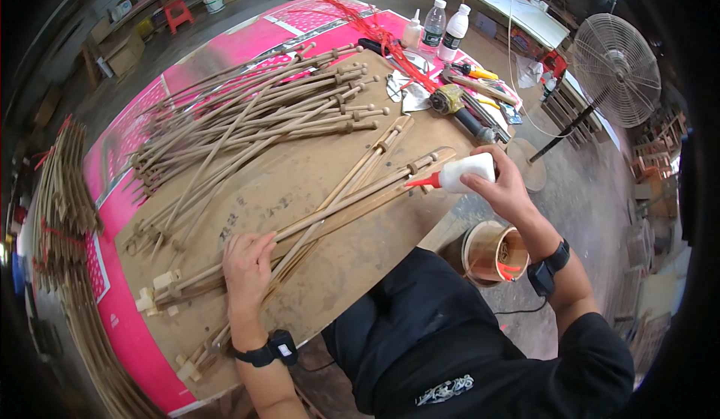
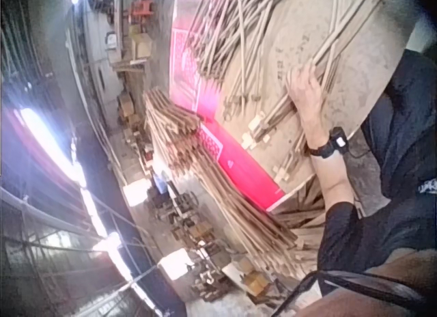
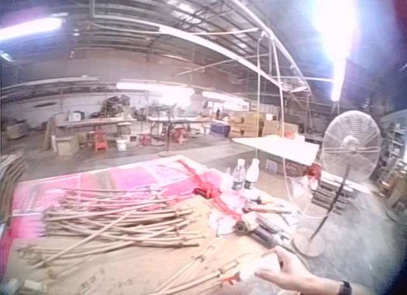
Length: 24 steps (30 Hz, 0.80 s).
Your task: Applying glue and using a nail gun to assemble wooden furniture components on a workshop table.
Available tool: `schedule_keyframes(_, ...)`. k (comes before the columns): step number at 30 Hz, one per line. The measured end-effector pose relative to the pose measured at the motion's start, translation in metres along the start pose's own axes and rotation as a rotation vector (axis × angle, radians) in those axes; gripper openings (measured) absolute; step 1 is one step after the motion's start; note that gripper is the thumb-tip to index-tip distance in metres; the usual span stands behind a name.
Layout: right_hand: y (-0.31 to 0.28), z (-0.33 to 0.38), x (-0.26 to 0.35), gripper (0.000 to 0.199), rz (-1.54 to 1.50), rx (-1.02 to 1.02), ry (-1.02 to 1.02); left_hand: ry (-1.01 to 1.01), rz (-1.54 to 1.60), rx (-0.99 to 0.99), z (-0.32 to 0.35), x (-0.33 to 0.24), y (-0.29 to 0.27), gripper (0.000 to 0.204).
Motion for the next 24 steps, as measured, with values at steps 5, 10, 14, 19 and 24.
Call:
schedule_keyframes(5, 0.012, 0.021, 0.019, 0.049, -0.713, 0.188, 0.277, 0.033, 0.024, -0.025, -0.001, 0.003, 0.005, 0.018)
schedule_keyframes(10, 0.037, 0.035, 0.028, 0.055, -1.082, 0.446, 0.466, 0.018, 0.027, -0.028, 0.001, 0.004, 0.005, 0.018)
schedule_keyframes(14, 0.06, 0.038, 0.039, 0.063, -1.078, 0.581, 0.442, 0.012, 0.046, -0.034, 0.0, 0.003, 0.006, 0.018)
schedule_keyframes(19, 0.078, 0.04, 0.053, 0.063, -1.013, 0.555, 0.334, 0.014, 0.041, -0.038, 0.0, 0.002, 0.005, 0.019)
schedule_keyframes(24, 0.092, 0.043, 0.056, 0.064, -0.602, 0.341, 0.085, 0.028, 0.048, -0.052, 0.001, 0.003, 0.005, 0.019)
Point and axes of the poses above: each hand's wrist, its own z-axis away from the middle knuckle, its own y-axis out of the palm, x = y × z, the point moved 1 cm from there along -z, towards the middle knuckle, and after that the axes turned 3 degrees about y, right-handed, at the moved point
